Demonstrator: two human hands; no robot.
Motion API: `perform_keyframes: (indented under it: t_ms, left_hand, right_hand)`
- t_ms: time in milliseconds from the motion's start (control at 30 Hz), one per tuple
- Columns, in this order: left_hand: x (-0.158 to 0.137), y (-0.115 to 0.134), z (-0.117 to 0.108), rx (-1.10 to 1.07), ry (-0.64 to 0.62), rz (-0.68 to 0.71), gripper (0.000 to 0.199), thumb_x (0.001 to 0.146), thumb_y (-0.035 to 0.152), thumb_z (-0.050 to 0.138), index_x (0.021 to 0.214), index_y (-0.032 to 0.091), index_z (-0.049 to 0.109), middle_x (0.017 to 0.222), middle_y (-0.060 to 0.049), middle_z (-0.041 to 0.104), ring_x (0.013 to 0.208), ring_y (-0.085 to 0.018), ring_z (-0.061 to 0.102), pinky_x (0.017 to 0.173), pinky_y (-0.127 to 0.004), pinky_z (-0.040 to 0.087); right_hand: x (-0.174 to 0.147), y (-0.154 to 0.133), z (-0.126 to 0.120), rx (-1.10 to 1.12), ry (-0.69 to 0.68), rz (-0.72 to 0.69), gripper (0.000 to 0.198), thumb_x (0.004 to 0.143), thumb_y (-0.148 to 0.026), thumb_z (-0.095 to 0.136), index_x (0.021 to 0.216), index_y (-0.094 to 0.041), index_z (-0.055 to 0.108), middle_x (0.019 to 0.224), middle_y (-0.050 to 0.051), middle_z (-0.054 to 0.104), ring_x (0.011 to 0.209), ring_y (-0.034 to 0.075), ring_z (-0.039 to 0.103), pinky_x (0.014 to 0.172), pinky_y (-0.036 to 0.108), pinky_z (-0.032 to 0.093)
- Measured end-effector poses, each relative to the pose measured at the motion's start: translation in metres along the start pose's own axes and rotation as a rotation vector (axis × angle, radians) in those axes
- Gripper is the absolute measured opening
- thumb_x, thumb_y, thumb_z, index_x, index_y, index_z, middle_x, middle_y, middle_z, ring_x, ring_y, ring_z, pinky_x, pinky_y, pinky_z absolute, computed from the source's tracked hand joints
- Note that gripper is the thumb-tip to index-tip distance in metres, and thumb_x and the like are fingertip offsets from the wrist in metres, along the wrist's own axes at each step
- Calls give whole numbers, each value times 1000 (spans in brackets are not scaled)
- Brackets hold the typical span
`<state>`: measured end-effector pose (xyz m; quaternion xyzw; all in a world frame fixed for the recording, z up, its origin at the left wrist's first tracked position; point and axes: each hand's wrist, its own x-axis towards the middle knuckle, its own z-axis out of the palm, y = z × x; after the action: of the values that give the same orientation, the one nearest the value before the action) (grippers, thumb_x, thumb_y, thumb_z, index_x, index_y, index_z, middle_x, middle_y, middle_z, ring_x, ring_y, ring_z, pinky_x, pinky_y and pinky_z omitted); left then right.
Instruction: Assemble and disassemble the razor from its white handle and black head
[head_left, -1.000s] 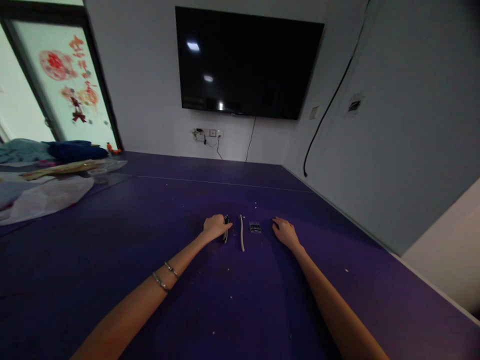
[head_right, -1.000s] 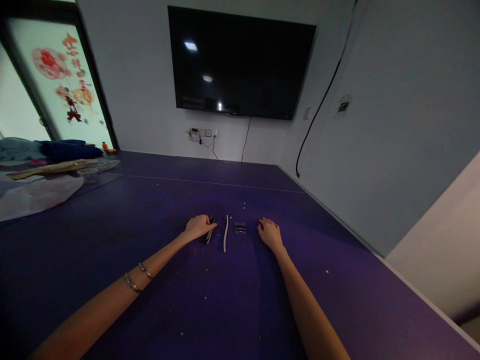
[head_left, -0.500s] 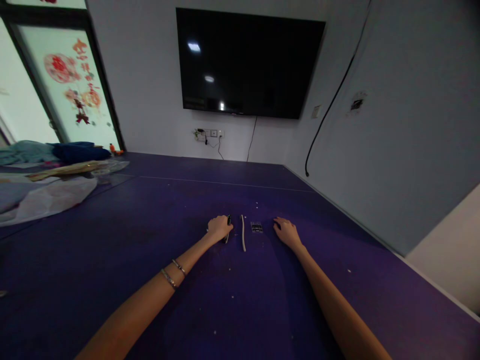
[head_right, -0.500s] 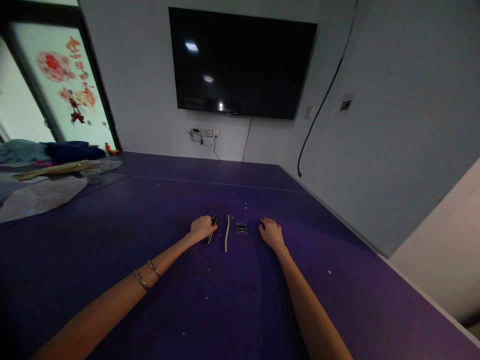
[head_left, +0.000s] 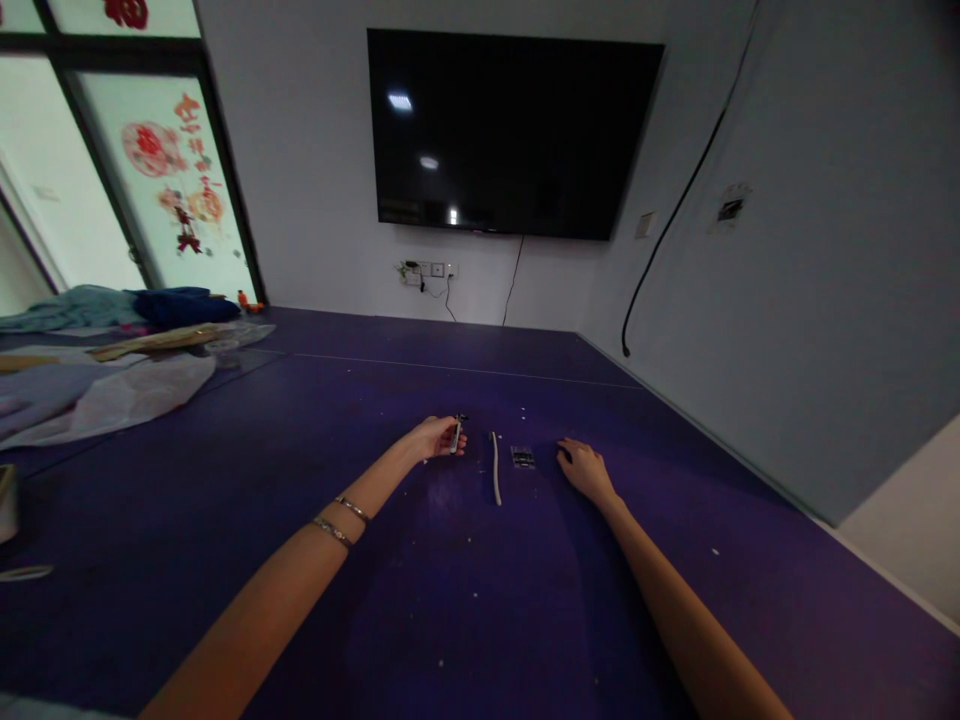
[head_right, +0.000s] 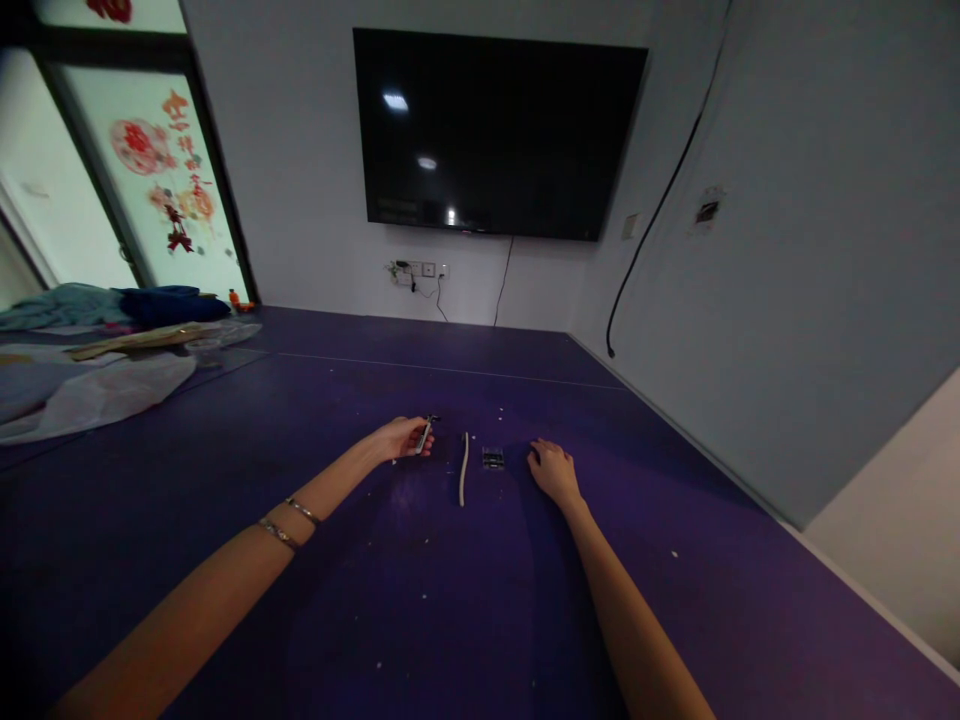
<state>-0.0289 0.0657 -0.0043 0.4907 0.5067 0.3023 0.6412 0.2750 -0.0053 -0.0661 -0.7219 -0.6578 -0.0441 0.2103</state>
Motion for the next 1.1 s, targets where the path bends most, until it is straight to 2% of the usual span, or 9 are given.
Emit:
perform_keyframes:
  t_ms: [167, 333, 433, 567, 667, 900, 1100]
  left_hand:
    - [12, -2, -1, -145, 35, -82, 22, 82, 23, 36, 62, 16, 43, 47, 2, 47, 33, -5, 41, 42, -20, 47]
    - [17, -1, 0, -178, 28, -183, 31, 85, 35, 29, 60, 18, 37, 42, 5, 36, 29, -4, 26, 31, -14, 29]
    - [19, -3, 2, -163, 58, -218, 36, 86, 43, 26, 62, 19, 36, 42, 5, 35, 30, -4, 24, 30, -13, 24]
    - [22, -7, 4, -139, 85, -225, 39, 87, 49, 27, 64, 19, 36, 44, 5, 36, 31, -4, 28, 33, -13, 27]
    - [22, -8, 5, -121, 94, -213, 39, 88, 49, 28, 64, 19, 37, 45, 4, 38, 32, -4, 30, 34, -15, 29]
    - [11, -2, 6, -65, 120, -187, 42, 89, 46, 28, 66, 15, 47, 42, 6, 31, 30, -3, 23, 32, -14, 17]
    - [10, -2, 8, -25, 152, -173, 40, 88, 44, 31, 61, 17, 41, 41, 6, 32, 30, -4, 24, 33, -15, 18]
  right_hand:
    - [1, 1, 1, -11, -3, 5, 38, 84, -28, 39, 115, -18, 59, 125, 9, 55, 117, 22, 47, 97, 37, 34]
    - [0, 1, 1, -22, -7, -2, 39, 84, -30, 38, 115, -18, 59, 125, 9, 55, 116, 22, 47, 97, 38, 33]
    - [1, 0, 0, -22, -14, 4, 39, 84, -29, 38, 115, -18, 59, 126, 9, 54, 117, 23, 46, 97, 39, 34]
    - [1, 0, 0, -21, -19, 10, 39, 84, -29, 38, 116, -18, 58, 126, 9, 54, 117, 23, 46, 97, 39, 33]
    - [1, 0, 0, -15, -19, 12, 39, 84, -29, 38, 116, -18, 58, 125, 9, 54, 117, 23, 46, 97, 39, 33]
    - [0, -1, -1, -4, -22, 14, 39, 84, -29, 38, 116, -19, 58, 126, 9, 54, 118, 23, 45, 97, 39, 33]
    - [-1, -2, -3, -2, -10, 9, 39, 84, -29, 38, 116, -19, 58, 126, 8, 54, 117, 23, 46, 96, 39, 33]
